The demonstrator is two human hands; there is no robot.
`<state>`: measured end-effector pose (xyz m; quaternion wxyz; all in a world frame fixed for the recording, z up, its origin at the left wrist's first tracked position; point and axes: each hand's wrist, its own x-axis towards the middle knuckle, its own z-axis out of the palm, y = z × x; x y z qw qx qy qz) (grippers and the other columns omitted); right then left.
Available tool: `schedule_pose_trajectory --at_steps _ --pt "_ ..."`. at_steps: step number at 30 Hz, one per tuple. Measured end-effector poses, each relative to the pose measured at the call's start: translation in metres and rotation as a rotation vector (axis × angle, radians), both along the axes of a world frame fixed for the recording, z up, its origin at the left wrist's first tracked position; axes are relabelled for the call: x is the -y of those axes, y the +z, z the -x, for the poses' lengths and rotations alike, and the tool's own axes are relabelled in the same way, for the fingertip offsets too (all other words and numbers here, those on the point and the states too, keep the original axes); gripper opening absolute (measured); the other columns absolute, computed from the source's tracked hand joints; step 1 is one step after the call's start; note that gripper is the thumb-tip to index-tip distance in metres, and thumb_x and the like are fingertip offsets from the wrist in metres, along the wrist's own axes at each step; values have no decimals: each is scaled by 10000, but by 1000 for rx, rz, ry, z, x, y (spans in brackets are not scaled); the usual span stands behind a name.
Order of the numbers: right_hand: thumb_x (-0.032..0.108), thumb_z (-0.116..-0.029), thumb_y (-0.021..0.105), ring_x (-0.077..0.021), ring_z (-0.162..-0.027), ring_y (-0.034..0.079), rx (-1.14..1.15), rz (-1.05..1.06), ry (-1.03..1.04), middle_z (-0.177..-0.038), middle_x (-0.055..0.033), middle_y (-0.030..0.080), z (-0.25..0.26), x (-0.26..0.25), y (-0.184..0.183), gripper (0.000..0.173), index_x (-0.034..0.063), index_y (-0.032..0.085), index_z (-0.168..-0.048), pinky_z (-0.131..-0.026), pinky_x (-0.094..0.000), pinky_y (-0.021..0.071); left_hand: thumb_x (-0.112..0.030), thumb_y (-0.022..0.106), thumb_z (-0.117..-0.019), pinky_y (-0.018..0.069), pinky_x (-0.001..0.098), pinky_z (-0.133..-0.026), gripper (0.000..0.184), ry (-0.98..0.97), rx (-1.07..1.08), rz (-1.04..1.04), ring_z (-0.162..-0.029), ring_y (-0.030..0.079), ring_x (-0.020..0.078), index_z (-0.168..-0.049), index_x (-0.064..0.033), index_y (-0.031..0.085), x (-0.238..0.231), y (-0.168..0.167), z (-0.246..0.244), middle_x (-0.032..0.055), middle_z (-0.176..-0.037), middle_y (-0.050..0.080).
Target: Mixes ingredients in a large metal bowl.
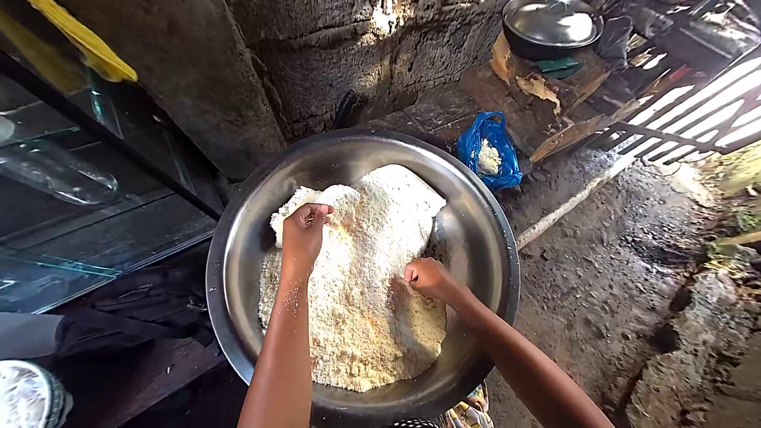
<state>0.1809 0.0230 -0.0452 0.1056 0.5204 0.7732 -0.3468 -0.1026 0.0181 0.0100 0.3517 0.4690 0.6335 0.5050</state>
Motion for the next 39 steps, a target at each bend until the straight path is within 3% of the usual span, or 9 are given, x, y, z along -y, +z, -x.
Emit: schedule_pose_trajectory --at_steps 3,6,16,20,24,28,32,35,39 --pt "164 -889 722 -348 -1088 662 -21 27 15 -1118 -172 709 0 1 -6 245 44 717 -1103 -947 -590 502 -201 535 -1072 565 362 -913 240 -16 0 25 -978 709 171 -1131 -3 657 2 2 -1 104 -1102 723" --pt "245 -935 705 -390 -1159 632 20 38 44 -1191 -214 679 10 6 -10 330 15 685 -1171 -978 -616 484 -221 522 -1080 570 360 -882 265 -23 -7 75 -939 716 173 -1175 2 627 7 7 -6 121 -1079 719" --pt "53 -875 703 -397 -1134 625 -18 21 3 -1158 -231 675 11 8 -13 215 -23 698 -1076 -981 -611 469 -217 518 -1083 563 373 -894 270 -26 8 78 -955 709 193 -1165 17 625 9 -3 -11 148 -1109 703" --pt "186 -891 784 -276 -942 684 -154 23 -116 -1042 -155 694 5 7 9 321 21 671 -1142 -896 -502 552 -215 540 -1073 580 378 -883 262 -26 25 49 -927 721 190 -1128 17 650 0 -7 -5 132 -1060 727" --pt "371 -955 719 -131 -744 629 -280 -23 -161 -868 -56 690 17 14 27 325 48 732 -989 -761 -366 534 -225 544 -1072 584 374 -874 257 -26 29 36 -912 723 175 -1123 -1 659 1 -3 -4 106 -1046 731" --pt "242 -1013 647 -44 -667 636 -398 101 -156 -867 -9 720 49 25 38 213 53 730 -1066 -631 -236 536 -238 548 -1070 588 389 -877 261 -50 27 28 -916 726 183 -1110 -11 669 3 0 -9 97 -1040 736" --pt "270 -942 732 -117 -807 675 -340 66 -67 -965 -52 719 82 28 38 247 64 721 -1076 -771 -328 569 -242 546 -1072 596 374 -859 256 -39 30 5 -896 730 165 -1098 -22 676 5 8 -9 73 -1019 744" --pt "280 -949 719 -207 -1002 682 -229 -21 -30 -1063 -103 726 98 30 32 279 57 727 -1116 -950 -429 527 -225 540 -1073 599 375 -857 250 -34 44 -24 -892 731 169 -1100 -17 675 5 12 -8 77 -1020 743" --pt "241 -986 646 -230 -1038 674 -193 -49 -31 -1100 -129 711 99 31 29 265 30 710 -1134 -970 -434 517 -218 542 -1071 603 353 -844 237 -43 88 -35 -886 733 153 -1088 -26 679 7 15 -7 70 -1015 745"
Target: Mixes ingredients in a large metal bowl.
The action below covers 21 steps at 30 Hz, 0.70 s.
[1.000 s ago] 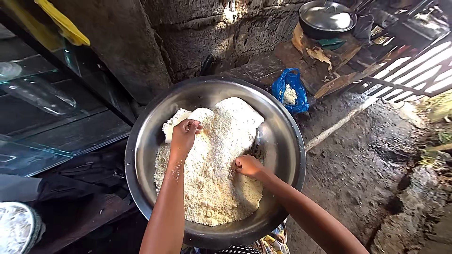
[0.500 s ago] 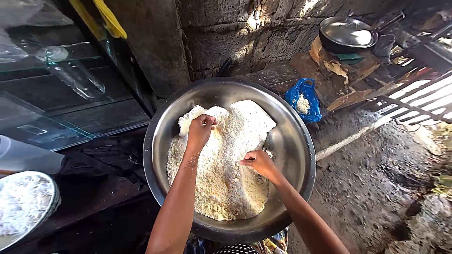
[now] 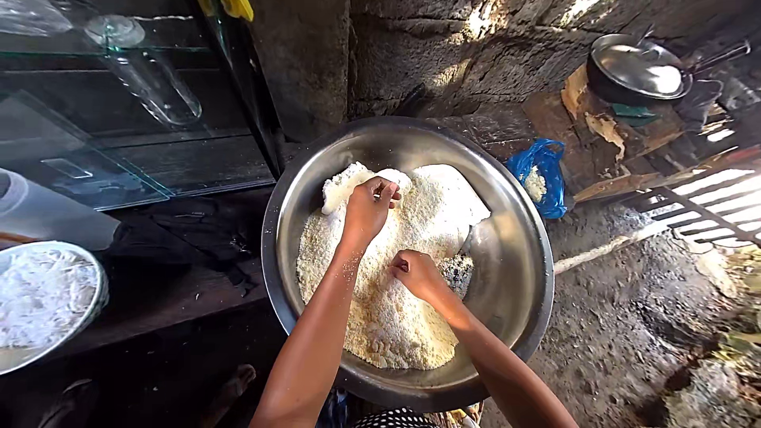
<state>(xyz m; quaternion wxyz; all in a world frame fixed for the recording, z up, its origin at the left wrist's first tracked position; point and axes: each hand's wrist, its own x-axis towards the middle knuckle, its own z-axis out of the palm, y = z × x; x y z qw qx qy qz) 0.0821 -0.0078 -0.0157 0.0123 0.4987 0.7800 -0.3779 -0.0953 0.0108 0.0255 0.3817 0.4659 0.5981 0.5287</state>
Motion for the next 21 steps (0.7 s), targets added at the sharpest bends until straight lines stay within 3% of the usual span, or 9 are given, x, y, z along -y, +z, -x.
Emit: schedule_pose_trajectory --at_steps 3,4,7,10,13,16,18,20,21 --pt "245 -954 663 -116 -750 645 -240 91 -86 -893 -46 683 -16 -5 -2 207 57 699 -1032 -704 -314 550 -221 544 -1072 603 346 -834 234 -1 13 -5 -880 732 149 -1074 -31 680 0 1 -1 64 -1004 749" --pt "207 -950 670 -106 -715 649 -349 166 -115 -868 -38 681 -22 -5 -3 172 47 688 -1011 -664 -289 560 -222 542 -1072 602 347 -838 233 -6 10 -3 -883 731 148 -1076 -34 680 -1 1 -2 59 -1008 748" --pt "53 -970 591 -176 -850 718 -715 528 -200 -975 -104 734 -38 0 2 50 10 618 -971 -771 -330 605 -229 549 -1069 605 350 -846 232 -17 -1 -5 -884 730 147 -1074 -36 679 -2 -2 -4 55 -1007 745" --pt "-33 -969 493 -203 -902 732 -888 735 -328 -1003 -128 737 -50 10 4 117 62 539 -920 -794 -329 602 -239 540 -1073 609 358 -844 240 -12 -25 -14 -887 733 154 -1085 -42 677 2 -1 -5 63 -1025 744" --pt "-11 -995 437 -196 -973 710 -922 836 -320 -1074 -122 726 -67 24 6 193 25 622 -1036 -878 -340 585 -251 511 -1085 597 392 -855 269 8 -52 -21 -914 726 185 -1150 -33 656 11 5 -2 95 -1088 727" --pt "28 -1015 495 -164 -934 706 -740 752 -166 -1037 -83 728 -92 22 16 197 -14 670 -1094 -899 -356 590 -229 501 -1089 600 424 -860 279 25 -67 -55 -928 721 208 -1171 -12 656 9 3 6 113 -1104 720" --pt "20 -989 552 -158 -910 719 -641 536 -176 -1006 -70 736 -115 5 30 161 -15 689 -1069 -884 -365 608 -202 518 -1079 610 388 -837 247 60 -62 -75 -894 728 175 -1132 -15 670 3 -1 7 86 -1055 734" --pt "-4 -960 585 -190 -919 715 -707 222 -428 -1004 -115 741 -137 -28 51 159 -60 698 -1056 -883 -384 602 -184 521 -1074 616 341 -812 233 72 -58 -71 -868 732 150 -1103 -15 678 0 -3 5 71 -1022 745" --pt "-17 -996 540 -208 -968 708 -826 114 -639 -1057 -147 722 -148 -50 64 180 -96 646 -1118 -913 -378 592 -186 514 -1076 616 321 -804 237 68 -63 -59 -863 734 137 -1096 -19 681 0 -4 4 64 -1014 750"
